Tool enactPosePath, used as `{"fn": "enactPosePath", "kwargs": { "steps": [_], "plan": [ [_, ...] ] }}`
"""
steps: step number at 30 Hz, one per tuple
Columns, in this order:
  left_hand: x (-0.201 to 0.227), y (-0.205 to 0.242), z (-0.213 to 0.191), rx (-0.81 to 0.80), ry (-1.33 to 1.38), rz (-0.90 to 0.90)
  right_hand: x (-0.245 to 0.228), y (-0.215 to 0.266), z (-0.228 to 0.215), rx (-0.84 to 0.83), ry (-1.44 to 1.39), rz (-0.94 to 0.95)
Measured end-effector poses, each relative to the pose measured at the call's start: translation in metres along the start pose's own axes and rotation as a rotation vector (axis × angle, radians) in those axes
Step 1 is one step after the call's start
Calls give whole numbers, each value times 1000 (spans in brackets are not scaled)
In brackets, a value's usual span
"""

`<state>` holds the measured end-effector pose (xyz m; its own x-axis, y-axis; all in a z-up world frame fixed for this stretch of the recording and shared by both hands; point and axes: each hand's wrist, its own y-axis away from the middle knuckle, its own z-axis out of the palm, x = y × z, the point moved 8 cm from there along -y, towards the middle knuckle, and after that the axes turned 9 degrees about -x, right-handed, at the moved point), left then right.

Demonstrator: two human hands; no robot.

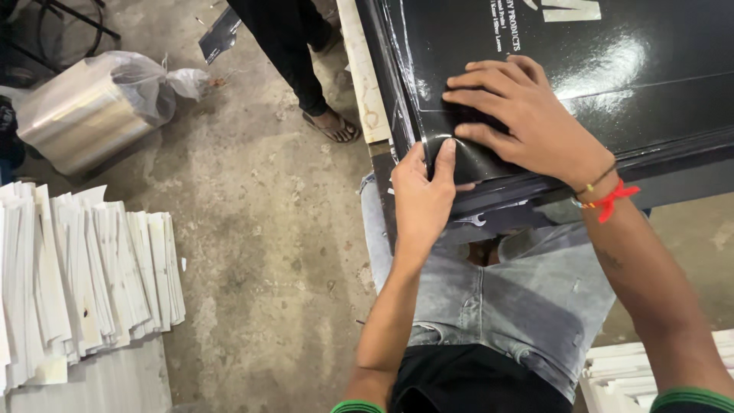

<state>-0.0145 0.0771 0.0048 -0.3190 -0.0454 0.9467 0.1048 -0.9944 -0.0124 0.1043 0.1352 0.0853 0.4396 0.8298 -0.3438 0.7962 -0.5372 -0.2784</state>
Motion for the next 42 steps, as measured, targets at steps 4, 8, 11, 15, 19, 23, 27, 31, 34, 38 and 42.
{"fn": "enactPosePath", "kwargs": {
  "steps": [4,8,11,15,19,23,27,31,34,38,42],
  "plan": [
    [2,4,1,26,-66,-48,-6,12,-9,-13,-165,-56],
    [7,6,3,48,-18,-19,-11,17,-13,-20,-216,-118],
    [5,2,2,77,-5,-68,-7,18,-15,5,-244,-90],
    [1,-2,3,12,6,-105,-1,21,-13,11,-282,-68],
    [-1,0,0,-44,98,-132,3,26,-9,18,-266,-96],
    [-1,1,-4,-82,76,-152,16,33,-4,80,-298,-31],
    [-4,-1,-5,-78,83,-177,27,43,-4,186,-326,52],
    [-4,-1,-7,-81,90,-153,32,49,-5,209,-398,110],
    [-8,-1,-8,-69,89,-177,30,51,-8,257,-416,86],
    [-6,-1,-8,-79,101,-153,42,60,-4,299,-479,209],
    [-5,0,-8,-71,94,-164,58,76,-3,397,-459,301]
  ]
}}
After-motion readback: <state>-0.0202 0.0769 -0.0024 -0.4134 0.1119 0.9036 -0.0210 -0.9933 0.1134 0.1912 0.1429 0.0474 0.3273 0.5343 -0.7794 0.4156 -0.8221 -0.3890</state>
